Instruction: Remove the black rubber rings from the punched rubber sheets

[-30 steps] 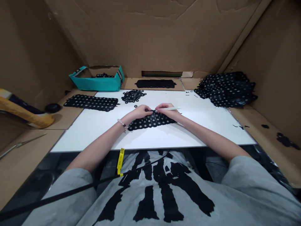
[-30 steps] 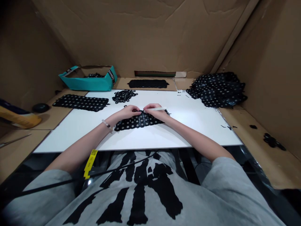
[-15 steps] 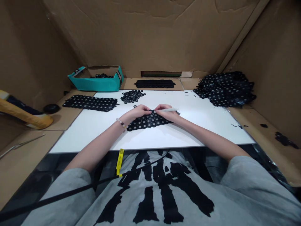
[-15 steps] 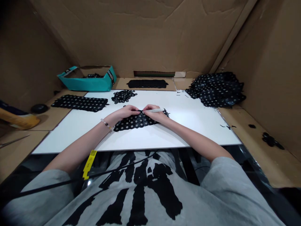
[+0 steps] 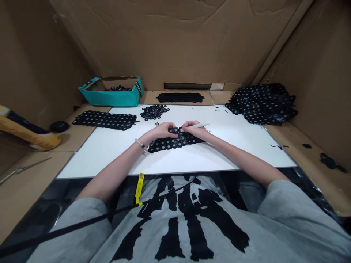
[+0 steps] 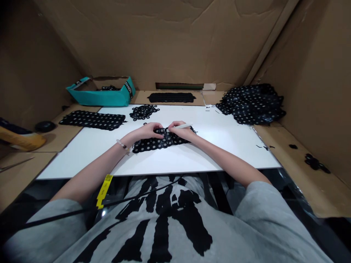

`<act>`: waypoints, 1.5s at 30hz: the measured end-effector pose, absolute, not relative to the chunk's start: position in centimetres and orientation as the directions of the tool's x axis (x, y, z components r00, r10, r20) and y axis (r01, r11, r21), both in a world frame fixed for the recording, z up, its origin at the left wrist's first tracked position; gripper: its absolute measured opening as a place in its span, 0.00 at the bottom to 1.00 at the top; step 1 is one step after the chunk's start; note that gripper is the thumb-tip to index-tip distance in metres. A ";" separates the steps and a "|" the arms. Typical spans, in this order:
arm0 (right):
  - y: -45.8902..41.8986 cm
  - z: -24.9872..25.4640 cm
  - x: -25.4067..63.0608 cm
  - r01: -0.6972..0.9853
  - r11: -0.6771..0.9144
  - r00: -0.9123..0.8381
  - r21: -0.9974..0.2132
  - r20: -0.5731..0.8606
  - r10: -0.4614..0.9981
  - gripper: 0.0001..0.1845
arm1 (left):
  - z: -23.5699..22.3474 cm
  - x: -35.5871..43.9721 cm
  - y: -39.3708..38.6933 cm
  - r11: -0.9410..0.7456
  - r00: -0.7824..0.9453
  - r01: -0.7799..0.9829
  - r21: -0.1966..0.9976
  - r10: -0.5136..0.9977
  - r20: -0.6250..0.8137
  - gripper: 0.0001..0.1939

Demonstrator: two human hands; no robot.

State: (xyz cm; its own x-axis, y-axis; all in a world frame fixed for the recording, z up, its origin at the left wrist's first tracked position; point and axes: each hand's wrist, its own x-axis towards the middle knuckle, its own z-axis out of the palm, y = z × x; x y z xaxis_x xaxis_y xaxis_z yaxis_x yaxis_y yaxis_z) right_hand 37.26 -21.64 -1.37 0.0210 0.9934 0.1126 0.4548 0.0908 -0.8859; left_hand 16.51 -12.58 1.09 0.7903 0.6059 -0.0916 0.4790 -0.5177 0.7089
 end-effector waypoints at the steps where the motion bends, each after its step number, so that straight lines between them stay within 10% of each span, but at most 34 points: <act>1: -21.5 -1.5 37.4 0.444 0.090 0.006 -0.891 0.103 0.995 0.08 | 1.0 16.6 -12.7 -0.532 0.790 0.480 0.698 0.609 -0.079 0.24; 23: -22.1 -1.3 36.7 0.538 0.171 -0.022 -0.826 0.189 0.982 0.05 | 0.8 17.2 -13.1 -0.265 0.714 0.453 0.851 0.680 -0.168 0.30; 45: -22.5 0.1 36.6 0.628 0.159 -0.020 -0.762 0.189 0.982 0.05 | 0.9 16.6 -12.4 -0.444 0.761 0.462 0.768 0.643 -0.086 0.29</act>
